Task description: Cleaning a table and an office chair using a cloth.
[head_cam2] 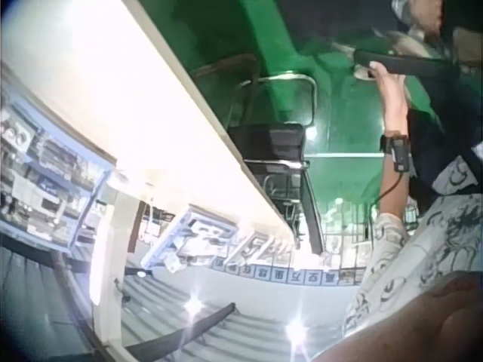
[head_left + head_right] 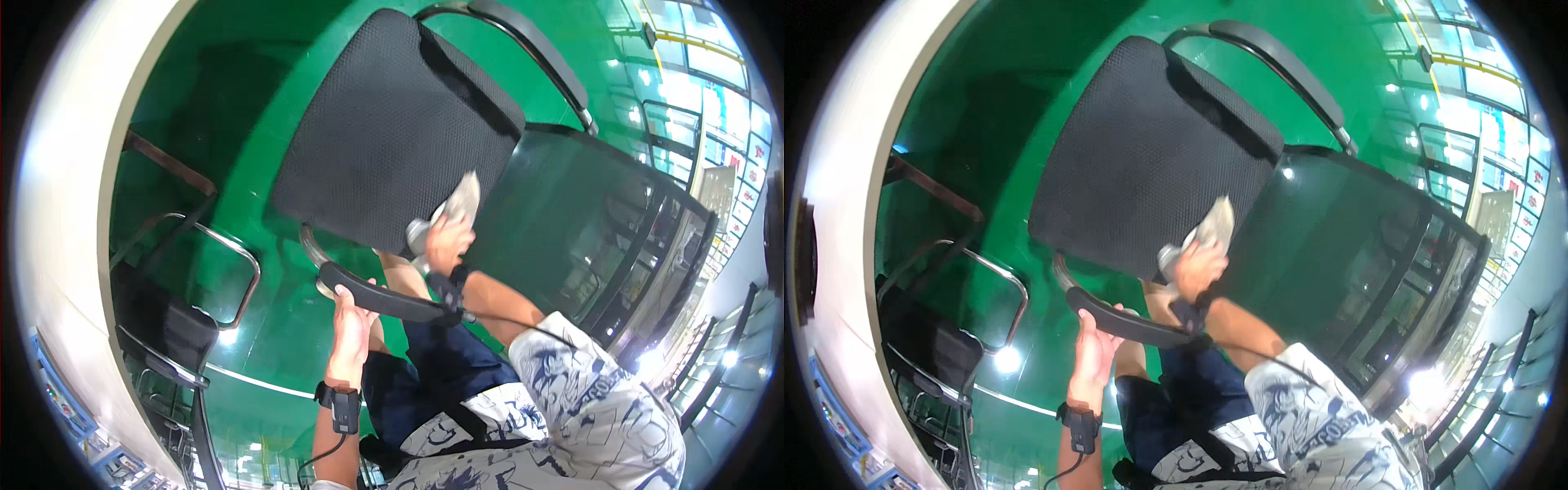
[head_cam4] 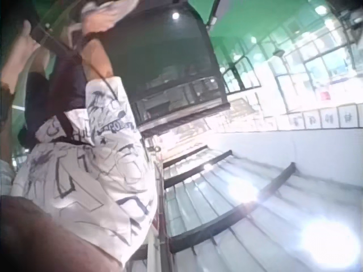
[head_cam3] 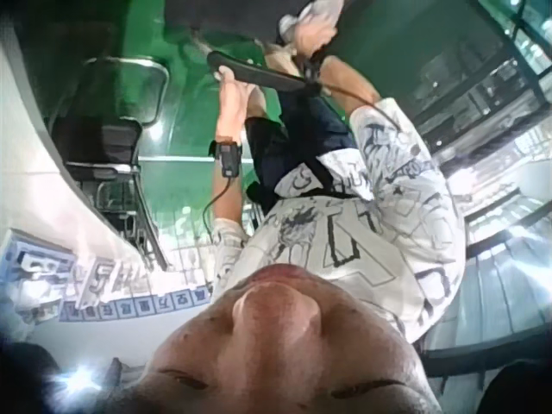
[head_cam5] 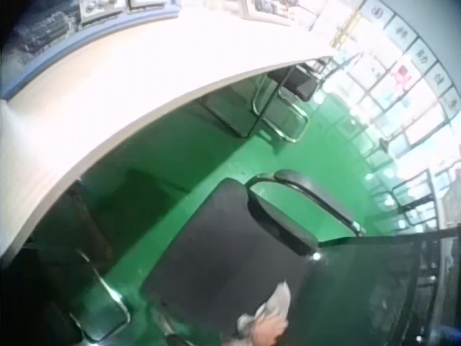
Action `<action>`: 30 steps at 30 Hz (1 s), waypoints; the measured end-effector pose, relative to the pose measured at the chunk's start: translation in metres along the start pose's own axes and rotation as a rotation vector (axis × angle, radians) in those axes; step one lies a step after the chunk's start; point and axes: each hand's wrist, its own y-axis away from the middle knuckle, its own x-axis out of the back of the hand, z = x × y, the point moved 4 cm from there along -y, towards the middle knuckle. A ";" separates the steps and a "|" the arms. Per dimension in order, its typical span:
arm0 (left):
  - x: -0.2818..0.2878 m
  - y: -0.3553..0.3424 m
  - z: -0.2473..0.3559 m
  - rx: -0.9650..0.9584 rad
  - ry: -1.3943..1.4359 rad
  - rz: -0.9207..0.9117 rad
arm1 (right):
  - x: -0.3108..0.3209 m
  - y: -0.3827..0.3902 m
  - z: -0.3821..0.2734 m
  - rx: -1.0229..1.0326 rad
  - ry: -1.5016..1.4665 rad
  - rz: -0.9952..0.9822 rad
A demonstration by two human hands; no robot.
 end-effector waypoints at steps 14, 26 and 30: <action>-0.014 0.003 0.000 -0.075 0.042 0.129 | 0.023 -0.158 -0.193 0.398 -0.063 0.193; 0.000 0.002 -0.003 -0.032 0.081 0.052 | 0.047 -0.004 -0.032 1.824 -0.495 -1.065; -0.004 0.004 0.003 -0.050 0.080 -0.018 | 0.058 -0.134 -0.099 1.121 -0.551 -0.154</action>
